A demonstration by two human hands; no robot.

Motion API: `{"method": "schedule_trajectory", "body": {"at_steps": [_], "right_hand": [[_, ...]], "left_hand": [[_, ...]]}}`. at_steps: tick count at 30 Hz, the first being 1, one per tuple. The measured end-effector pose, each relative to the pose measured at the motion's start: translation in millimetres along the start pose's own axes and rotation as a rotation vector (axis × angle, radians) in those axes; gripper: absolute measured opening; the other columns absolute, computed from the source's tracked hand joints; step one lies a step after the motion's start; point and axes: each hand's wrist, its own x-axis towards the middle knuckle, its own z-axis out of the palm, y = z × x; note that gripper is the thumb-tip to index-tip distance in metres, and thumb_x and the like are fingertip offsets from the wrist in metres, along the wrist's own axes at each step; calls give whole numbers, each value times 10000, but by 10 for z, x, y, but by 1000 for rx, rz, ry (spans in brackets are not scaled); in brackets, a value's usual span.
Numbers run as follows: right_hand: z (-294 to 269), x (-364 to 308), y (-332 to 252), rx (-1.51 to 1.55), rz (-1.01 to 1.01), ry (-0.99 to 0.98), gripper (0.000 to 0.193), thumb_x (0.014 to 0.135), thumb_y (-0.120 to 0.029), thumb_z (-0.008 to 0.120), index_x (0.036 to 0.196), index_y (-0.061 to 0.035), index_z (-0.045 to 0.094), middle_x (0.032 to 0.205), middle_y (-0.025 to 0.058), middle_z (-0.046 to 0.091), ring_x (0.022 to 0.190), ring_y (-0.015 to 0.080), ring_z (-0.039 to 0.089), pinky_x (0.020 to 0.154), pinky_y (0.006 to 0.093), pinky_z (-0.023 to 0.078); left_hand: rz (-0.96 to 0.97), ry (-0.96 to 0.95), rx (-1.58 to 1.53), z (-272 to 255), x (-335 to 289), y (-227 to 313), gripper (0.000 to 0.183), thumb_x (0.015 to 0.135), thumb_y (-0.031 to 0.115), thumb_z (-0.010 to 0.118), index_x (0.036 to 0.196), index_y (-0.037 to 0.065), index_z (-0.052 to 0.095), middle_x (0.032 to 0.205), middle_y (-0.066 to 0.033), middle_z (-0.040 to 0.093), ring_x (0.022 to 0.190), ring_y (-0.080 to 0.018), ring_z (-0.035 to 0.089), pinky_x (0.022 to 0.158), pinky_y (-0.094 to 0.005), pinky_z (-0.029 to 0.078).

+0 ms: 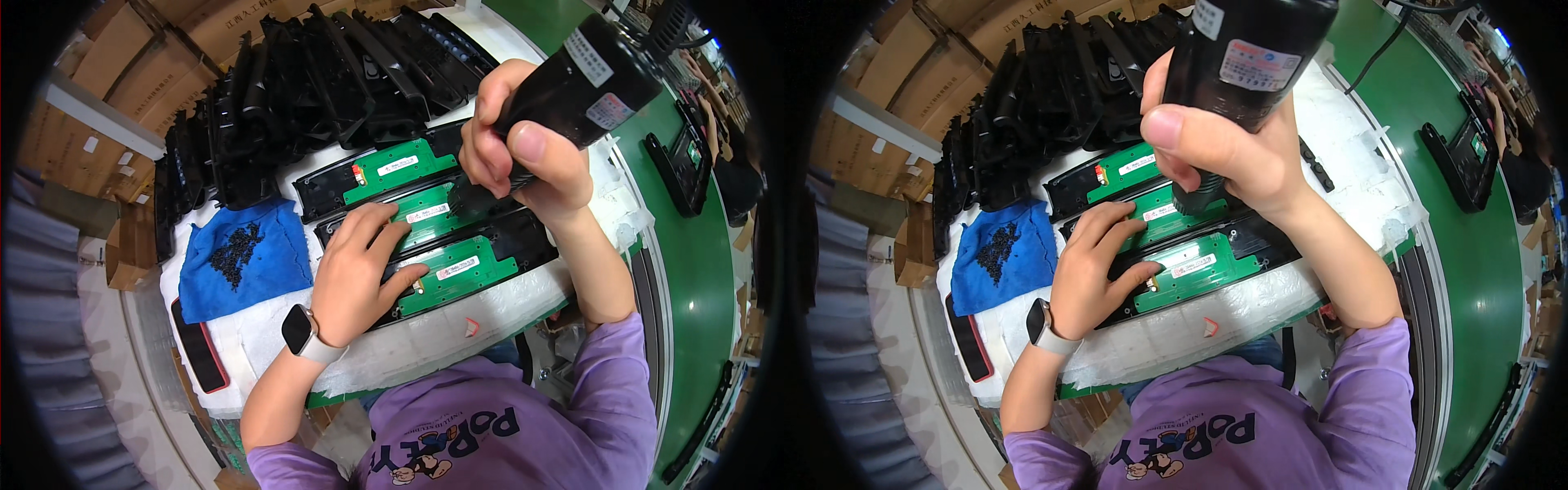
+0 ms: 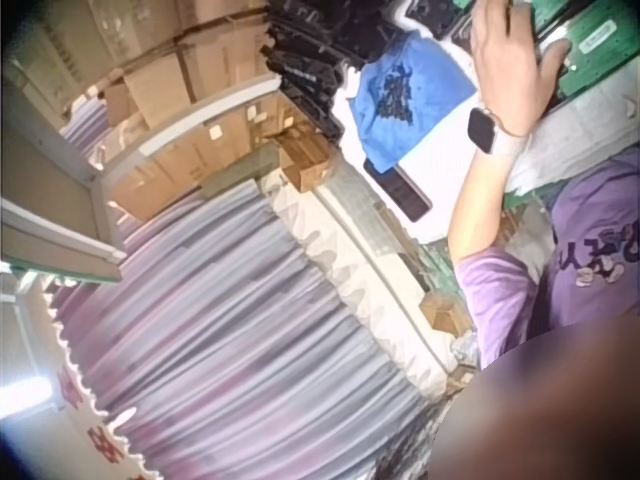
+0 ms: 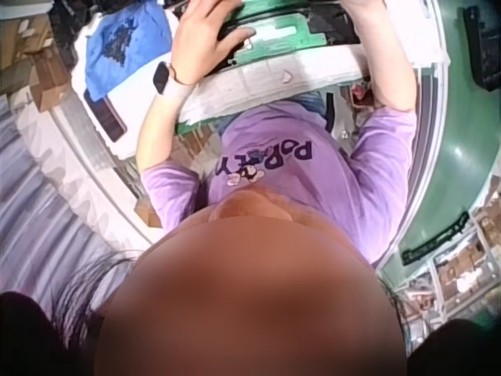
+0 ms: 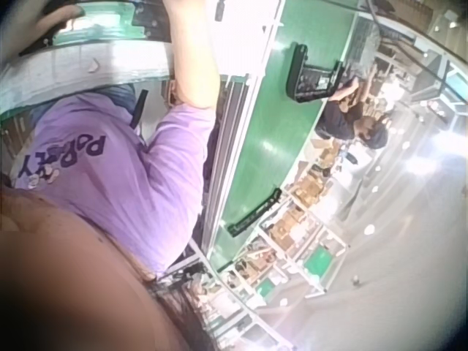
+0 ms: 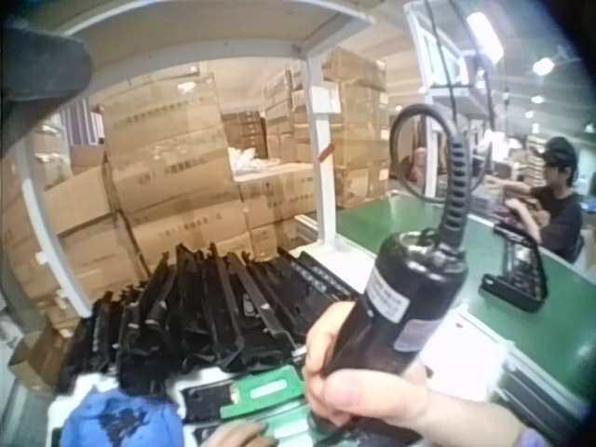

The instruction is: Assembling components into electronic cartridges using an electric screwdriver.

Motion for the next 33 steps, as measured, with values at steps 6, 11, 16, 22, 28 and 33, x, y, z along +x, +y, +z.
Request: {"method": "schedule_trajectory", "body": {"at_steps": [6, 11, 16, 22, 28, 33], "right_hand": [[22, 1, 7, -8, 22, 0, 319, 751, -264, 592, 867, -18, 426, 559, 31, 415, 393, 107, 382, 377, 232, 314], [140, 22, 14, -105, 69, -4, 281, 736, -200, 621, 808, -21, 416, 560, 37, 443, 402, 101, 404, 369, 219, 322], [222, 94, 110, -292, -145, -72, 250, 686, -164, 685, 774, -12, 506, 615, 8, 498, 475, 54, 457, 436, 176, 355], [290, 46, 62, -125, 46, -37, 246, 715, -139, 665, 785, -17, 463, 571, 29, 488, 425, 72, 437, 398, 195, 353], [125, -62, -44, 140, -51, -132, 351, 711, -202, 690, 894, -29, 446, 557, -12, 441, 451, 101, 432, 463, 223, 385], [16, -88, -191, 194, -135, -142, 416, 718, -351, 679, 852, -69, 405, 530, -32, 452, 372, 66, 435, 413, 203, 395]], "left_hand": [[2, -3, -30, -4, -1, -10, 395, 648, 166, 736, 962, -18, 583, 1093, -155, 527, 1045, -335, 492, 875, -387, 421], [21, 11, -28, 13, -2, -14, 371, 651, 159, 733, 940, -22, 588, 1064, -155, 533, 1034, -339, 492, 864, -389, 421], [40, -21, -10, -22, 24, 25, 340, 682, 161, 699, 937, -31, 582, 1028, -178, 537, 1003, -341, 490, 842, -392, 432], [59, 7, 45, -28, -28, 4, 357, 686, 183, 693, 948, -31, 580, 1035, -173, 537, 1009, -340, 489, 846, -393, 431], [89, 51, 102, -178, -76, -45, 228, 790, 152, 603, 975, 21, 588, 1022, -142, 554, 1006, -310, 515, 820, -383, 425], [-381, 263, 691, -666, -286, -304, 89, 723, 91, 615, 720, 56, 534, 761, -101, 558, 617, -275, 575, 503, -359, 457]]}}
